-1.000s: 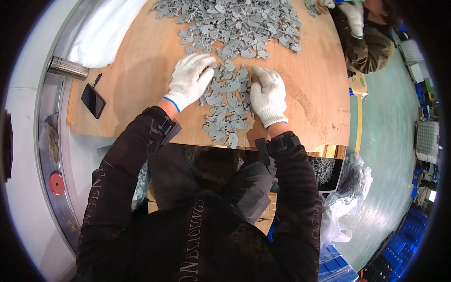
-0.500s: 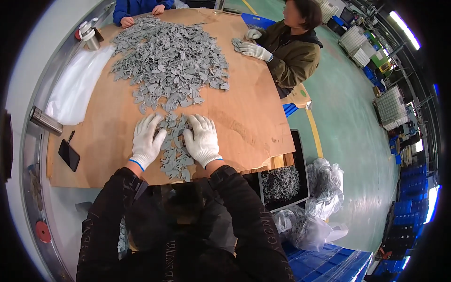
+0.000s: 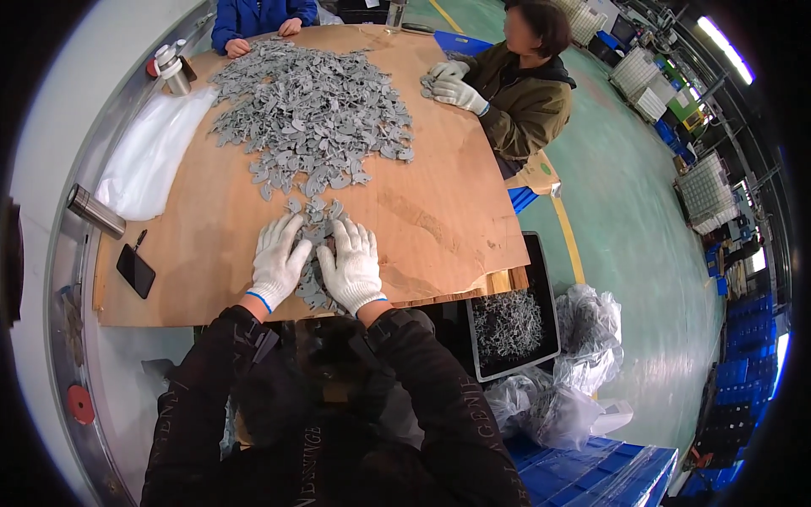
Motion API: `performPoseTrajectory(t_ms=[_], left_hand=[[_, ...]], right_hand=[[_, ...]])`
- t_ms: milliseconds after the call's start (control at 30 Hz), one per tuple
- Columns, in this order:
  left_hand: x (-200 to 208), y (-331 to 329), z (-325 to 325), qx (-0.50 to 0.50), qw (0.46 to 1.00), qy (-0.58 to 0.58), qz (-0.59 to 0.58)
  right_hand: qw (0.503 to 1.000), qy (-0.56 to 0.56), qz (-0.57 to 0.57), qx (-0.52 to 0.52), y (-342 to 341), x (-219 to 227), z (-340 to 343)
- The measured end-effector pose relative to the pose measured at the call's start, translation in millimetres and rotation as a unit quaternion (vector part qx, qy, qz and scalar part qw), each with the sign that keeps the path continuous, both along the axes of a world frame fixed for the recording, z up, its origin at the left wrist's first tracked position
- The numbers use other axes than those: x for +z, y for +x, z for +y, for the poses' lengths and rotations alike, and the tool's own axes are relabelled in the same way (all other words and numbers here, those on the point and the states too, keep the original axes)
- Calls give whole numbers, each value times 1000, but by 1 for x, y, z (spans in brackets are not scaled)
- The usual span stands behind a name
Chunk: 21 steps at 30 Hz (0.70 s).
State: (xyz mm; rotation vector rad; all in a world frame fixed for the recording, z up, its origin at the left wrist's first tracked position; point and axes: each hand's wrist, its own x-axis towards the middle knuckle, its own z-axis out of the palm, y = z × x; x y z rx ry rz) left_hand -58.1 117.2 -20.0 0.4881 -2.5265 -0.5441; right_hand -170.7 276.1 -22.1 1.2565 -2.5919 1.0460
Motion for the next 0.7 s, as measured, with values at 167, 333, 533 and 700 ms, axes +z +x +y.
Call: performPoseTrajectory(t_ms=[167, 333, 533, 700], left_hand=[[-12, 7, 10, -10, 1000, 16, 21], [-22, 20, 21, -29, 998, -46, 42], [-28, 39, 20, -92, 991, -81, 46], [-17, 30, 20, -141, 982, 7, 122]], right_hand=[[999, -29, -9, 18, 19, 0, 2], [997, -56, -30, 37, 39, 0, 7], [987, -66, -135, 57, 66, 22, 15], [955, -140, -246, 86, 49, 29, 26]])
